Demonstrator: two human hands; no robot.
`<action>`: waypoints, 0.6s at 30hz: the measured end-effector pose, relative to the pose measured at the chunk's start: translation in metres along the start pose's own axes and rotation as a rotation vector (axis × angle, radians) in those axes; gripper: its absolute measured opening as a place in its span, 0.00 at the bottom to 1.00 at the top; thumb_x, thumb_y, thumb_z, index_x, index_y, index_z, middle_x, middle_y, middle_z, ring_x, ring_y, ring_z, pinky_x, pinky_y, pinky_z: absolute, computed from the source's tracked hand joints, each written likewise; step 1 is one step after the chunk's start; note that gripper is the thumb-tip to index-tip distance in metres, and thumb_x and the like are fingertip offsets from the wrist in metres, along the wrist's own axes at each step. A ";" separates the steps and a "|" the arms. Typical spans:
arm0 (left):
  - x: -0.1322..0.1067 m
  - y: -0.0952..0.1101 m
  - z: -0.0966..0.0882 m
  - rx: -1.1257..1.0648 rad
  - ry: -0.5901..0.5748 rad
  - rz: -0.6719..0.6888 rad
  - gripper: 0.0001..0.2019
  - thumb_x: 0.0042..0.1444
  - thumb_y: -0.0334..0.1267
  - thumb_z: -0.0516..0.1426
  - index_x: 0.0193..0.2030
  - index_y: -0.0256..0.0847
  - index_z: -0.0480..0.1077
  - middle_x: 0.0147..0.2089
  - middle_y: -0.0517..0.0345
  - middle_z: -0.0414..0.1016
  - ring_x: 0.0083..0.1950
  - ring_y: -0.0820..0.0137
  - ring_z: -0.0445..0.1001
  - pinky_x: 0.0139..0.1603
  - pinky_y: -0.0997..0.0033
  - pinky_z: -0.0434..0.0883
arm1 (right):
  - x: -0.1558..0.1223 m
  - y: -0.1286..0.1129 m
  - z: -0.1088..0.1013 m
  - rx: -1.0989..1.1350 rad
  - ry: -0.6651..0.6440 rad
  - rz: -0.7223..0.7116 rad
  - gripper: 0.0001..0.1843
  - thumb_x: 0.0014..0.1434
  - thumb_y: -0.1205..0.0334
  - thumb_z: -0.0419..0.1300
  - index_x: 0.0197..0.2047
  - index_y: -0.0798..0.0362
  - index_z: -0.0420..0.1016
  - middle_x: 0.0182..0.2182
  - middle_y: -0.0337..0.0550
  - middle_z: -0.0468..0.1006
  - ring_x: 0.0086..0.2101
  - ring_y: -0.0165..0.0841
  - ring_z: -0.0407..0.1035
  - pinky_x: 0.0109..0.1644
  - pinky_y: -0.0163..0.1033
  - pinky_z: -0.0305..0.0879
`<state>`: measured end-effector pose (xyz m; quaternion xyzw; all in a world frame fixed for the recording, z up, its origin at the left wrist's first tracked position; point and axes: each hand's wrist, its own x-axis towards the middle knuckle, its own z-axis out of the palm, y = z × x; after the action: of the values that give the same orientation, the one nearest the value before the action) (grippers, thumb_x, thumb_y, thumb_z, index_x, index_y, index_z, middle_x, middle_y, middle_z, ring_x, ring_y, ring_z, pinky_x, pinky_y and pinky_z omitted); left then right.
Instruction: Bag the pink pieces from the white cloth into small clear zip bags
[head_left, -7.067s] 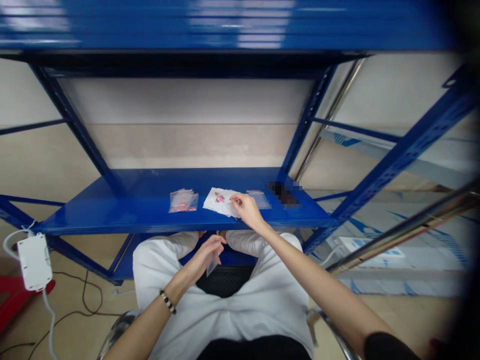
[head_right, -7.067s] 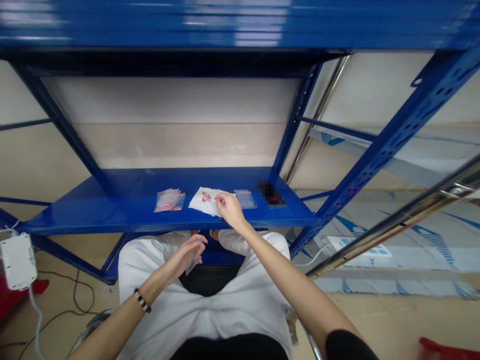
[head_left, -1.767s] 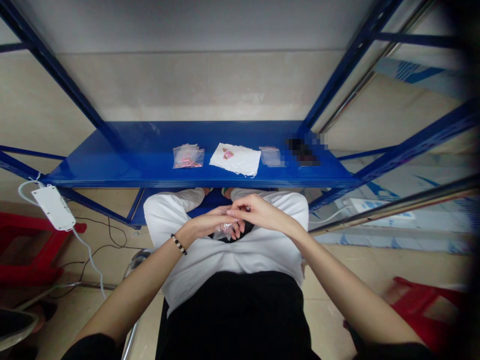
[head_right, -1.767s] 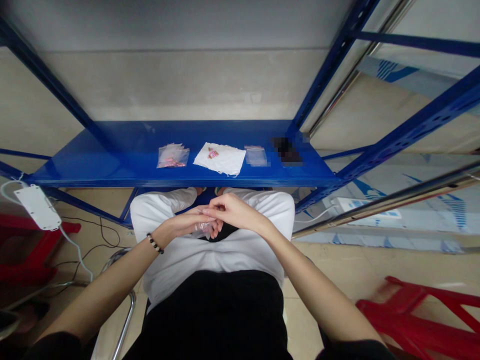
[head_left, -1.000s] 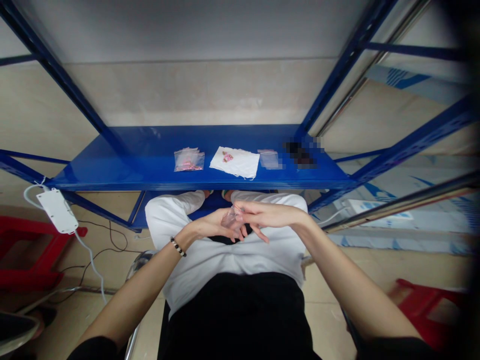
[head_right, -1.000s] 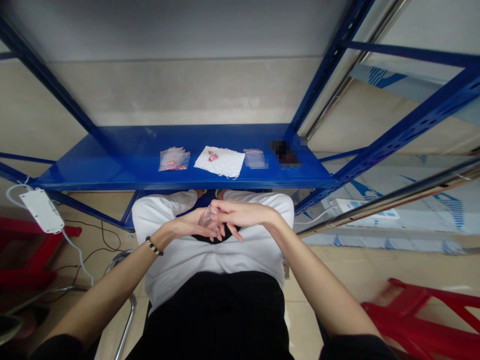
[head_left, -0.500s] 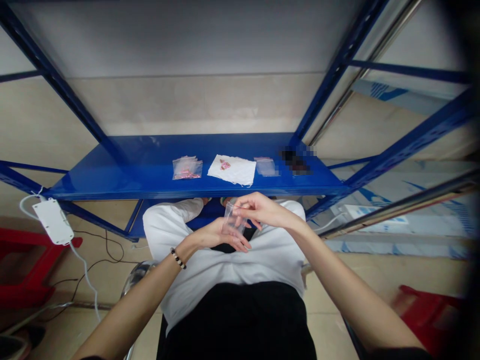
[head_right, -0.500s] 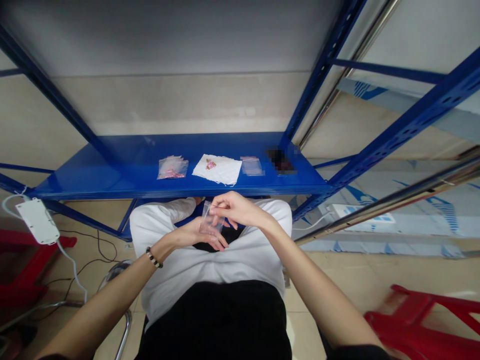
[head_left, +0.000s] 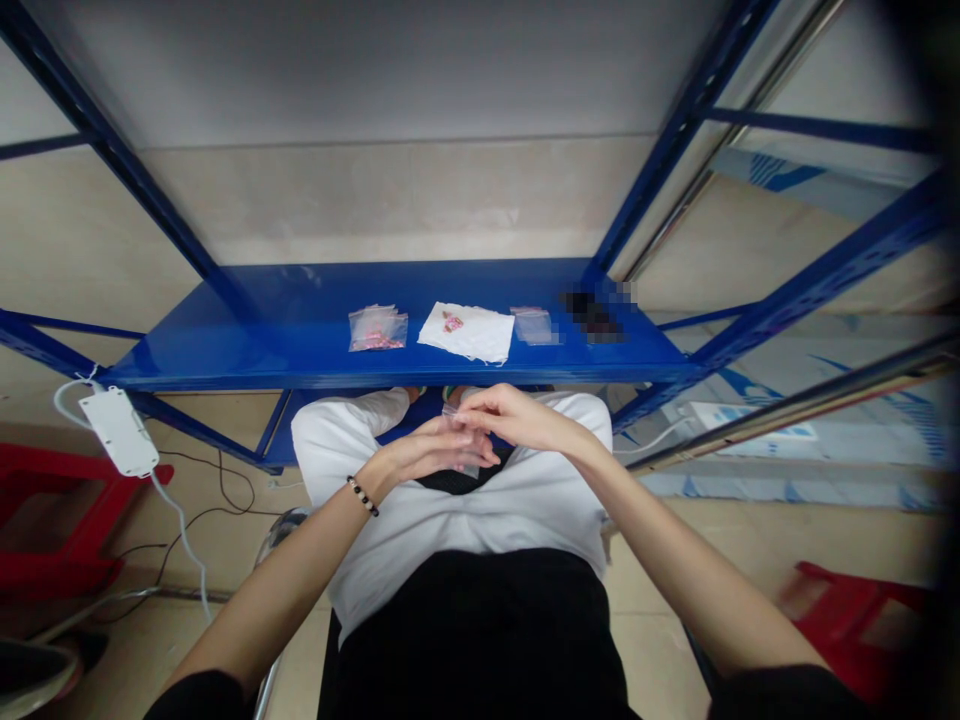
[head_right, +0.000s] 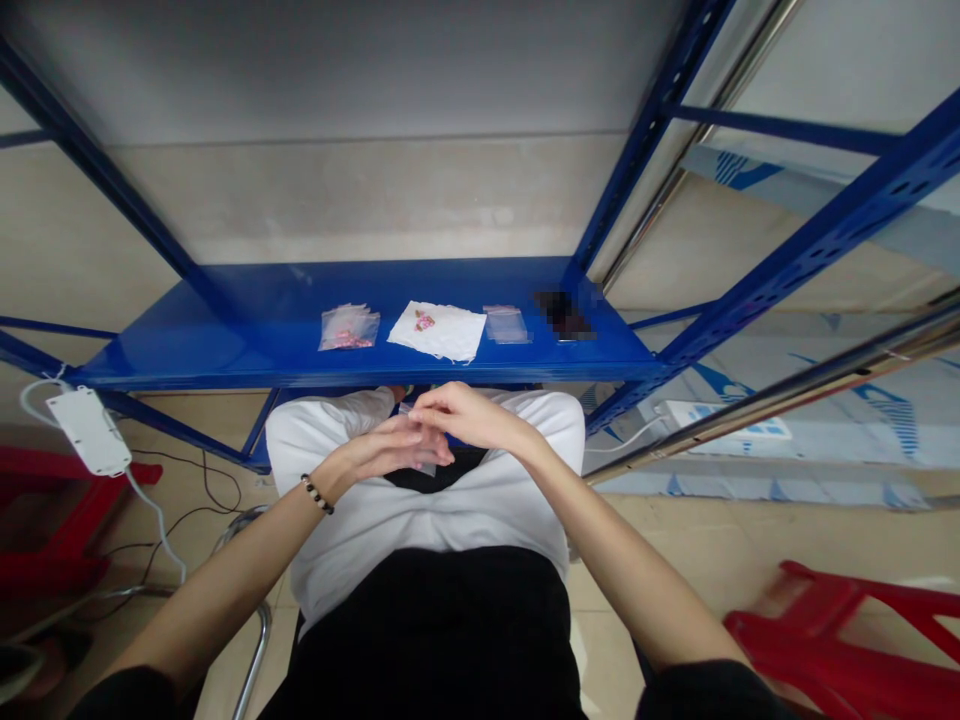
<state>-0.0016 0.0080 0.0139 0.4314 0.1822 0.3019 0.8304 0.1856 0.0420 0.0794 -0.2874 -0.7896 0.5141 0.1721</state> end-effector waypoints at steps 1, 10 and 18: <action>0.001 -0.002 -0.001 0.006 0.008 -0.022 0.16 0.53 0.43 0.65 0.43 0.34 0.73 0.41 0.46 0.76 0.46 0.60 0.78 0.52 0.57 0.70 | 0.001 -0.001 0.002 -0.019 -0.010 -0.001 0.21 0.65 0.49 0.53 0.36 0.56 0.78 0.26 0.43 0.79 0.25 0.30 0.71 0.29 0.33 0.65; 0.007 -0.009 0.001 0.134 0.104 -0.025 0.15 0.53 0.43 0.65 0.40 0.33 0.71 0.33 0.53 0.73 0.35 0.70 0.75 0.43 0.66 0.72 | 0.000 0.003 0.004 -0.018 0.116 0.026 0.15 0.60 0.51 0.61 0.37 0.56 0.78 0.21 0.39 0.76 0.20 0.28 0.68 0.24 0.31 0.61; 0.011 -0.012 -0.003 -0.103 0.115 0.142 0.09 0.57 0.39 0.62 0.40 0.37 0.68 0.29 0.57 0.70 0.31 0.69 0.73 0.39 0.65 0.73 | 0.025 0.006 -0.023 -0.108 0.187 -0.154 0.14 0.60 0.51 0.61 0.41 0.53 0.80 0.41 0.48 0.78 0.31 0.31 0.71 0.32 0.34 0.66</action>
<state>0.0091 0.0118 0.0020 0.3818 0.1828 0.3934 0.8161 0.1815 0.0759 0.0825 -0.2815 -0.8163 0.4273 0.2680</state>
